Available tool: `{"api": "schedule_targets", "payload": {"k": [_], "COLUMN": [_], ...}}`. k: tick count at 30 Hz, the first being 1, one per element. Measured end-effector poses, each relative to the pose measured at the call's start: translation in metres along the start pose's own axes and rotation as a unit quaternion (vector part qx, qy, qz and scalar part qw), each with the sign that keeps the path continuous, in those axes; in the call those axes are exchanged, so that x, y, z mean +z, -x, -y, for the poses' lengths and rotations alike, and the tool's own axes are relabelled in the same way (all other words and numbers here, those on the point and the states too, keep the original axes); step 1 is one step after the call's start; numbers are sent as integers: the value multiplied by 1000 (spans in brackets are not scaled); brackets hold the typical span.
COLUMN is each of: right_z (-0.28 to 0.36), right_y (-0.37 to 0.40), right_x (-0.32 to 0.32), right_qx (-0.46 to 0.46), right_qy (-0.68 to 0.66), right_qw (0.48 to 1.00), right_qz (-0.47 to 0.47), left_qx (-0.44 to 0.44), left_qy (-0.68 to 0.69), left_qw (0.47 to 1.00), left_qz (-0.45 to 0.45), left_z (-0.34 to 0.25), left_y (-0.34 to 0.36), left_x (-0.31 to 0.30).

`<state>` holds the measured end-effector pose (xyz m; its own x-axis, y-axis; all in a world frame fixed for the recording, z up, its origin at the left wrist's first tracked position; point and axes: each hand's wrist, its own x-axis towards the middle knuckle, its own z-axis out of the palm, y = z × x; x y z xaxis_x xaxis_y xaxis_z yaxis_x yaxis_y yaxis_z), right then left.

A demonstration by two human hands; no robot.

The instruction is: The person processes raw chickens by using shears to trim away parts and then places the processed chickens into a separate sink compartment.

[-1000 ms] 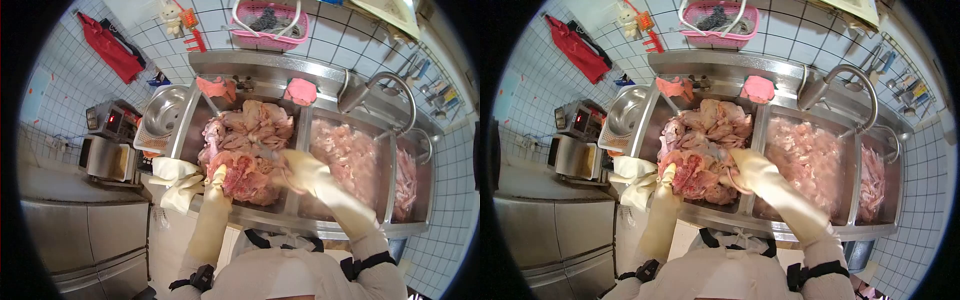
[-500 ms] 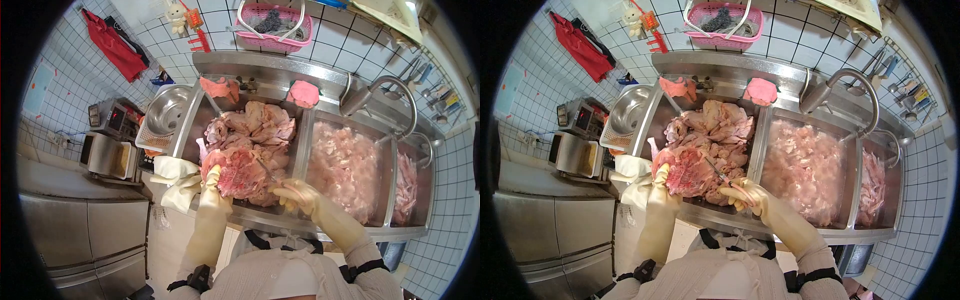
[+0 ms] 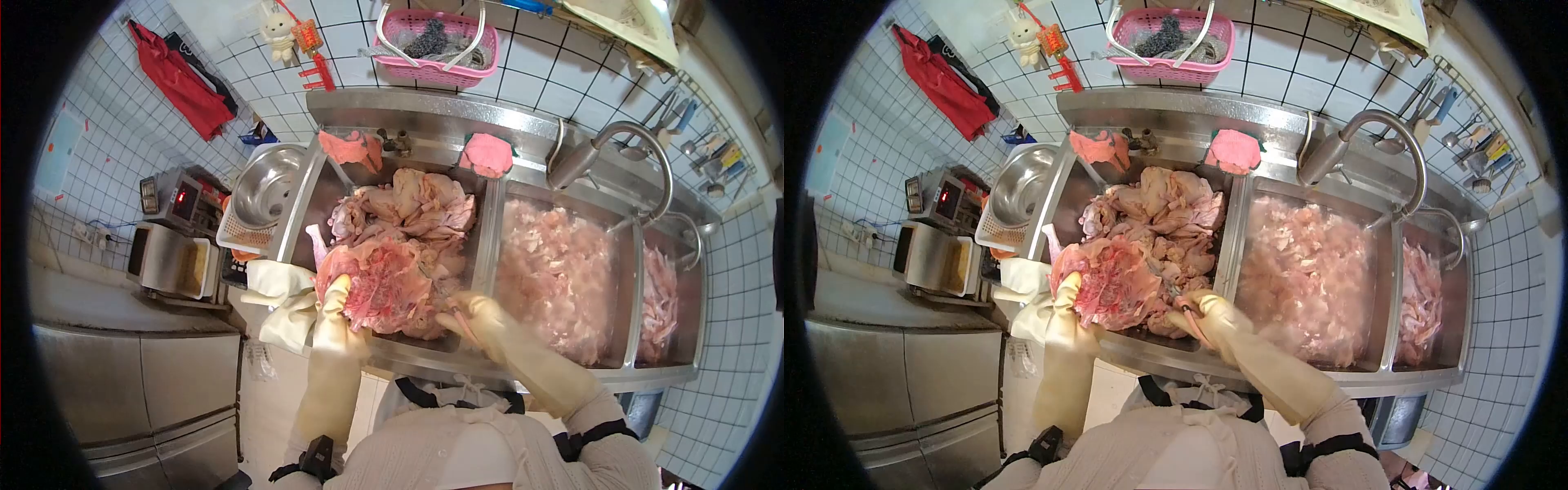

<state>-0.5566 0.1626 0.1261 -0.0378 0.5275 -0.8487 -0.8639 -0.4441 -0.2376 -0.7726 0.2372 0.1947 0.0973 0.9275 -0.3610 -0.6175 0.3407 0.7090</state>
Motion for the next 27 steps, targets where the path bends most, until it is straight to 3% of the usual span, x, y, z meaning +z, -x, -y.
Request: {"api": "schedule_targets", "payload": {"k": [1,2,3,5,8,10,11,13,15,17,18,19,21,22,27], "right_z": [-4,-6,-8,-9,-7,-6,-12,-16,-15,-16,6,30,41,44,23], "right_y": [6,17,23,-2,-43,-57,-59,-60,-65,-89,-56,-13,13,20,31], "right_x": [9,19,28,35,38,47,54,64,43,12,19,33,36,37,46], "right_qx": [0,-31,-60,-61,-22,120,121,100,104,-139,-171,-198,-184,-171,-222], "right_qy": [0,174,342,322,329,194,188,269,217,417,603,757,778,796,780], "right_qw": [1000,984,937,943,939,964,964,956,966,886,765,606,580,555,580], "right_qz": [-1,21,43,62,99,140,141,54,91,149,149,141,157,168,70], "left_qx": [-52,34,33,230,225,252,250,230,204,91,70,74,-1,3,71], "left_qy": [53,-25,-26,-305,-321,-365,-370,-303,-280,-116,-87,-87,-73,-82,-155], "left_qw": [997,998,998,923,918,894,893,923,937,982,987,986,987,987,981], "left_qz": [-29,-38,-36,-51,-61,-59,-57,-58,-40,-122,-115,-120,-140,-136,-90], "left_z": [-1,13,26,41,48,51,50,50,36,3,0,-6,-20,-19,-23], "left_y": [-1,-4,-10,-18,-20,-26,-29,-34,-38,-26,-37,-34,-29,-30,-14], "left_x": [2,-3,-9,-17,-18,-27,-35,-39,-40,-14,-36,-35,-26,-30,-18]}}
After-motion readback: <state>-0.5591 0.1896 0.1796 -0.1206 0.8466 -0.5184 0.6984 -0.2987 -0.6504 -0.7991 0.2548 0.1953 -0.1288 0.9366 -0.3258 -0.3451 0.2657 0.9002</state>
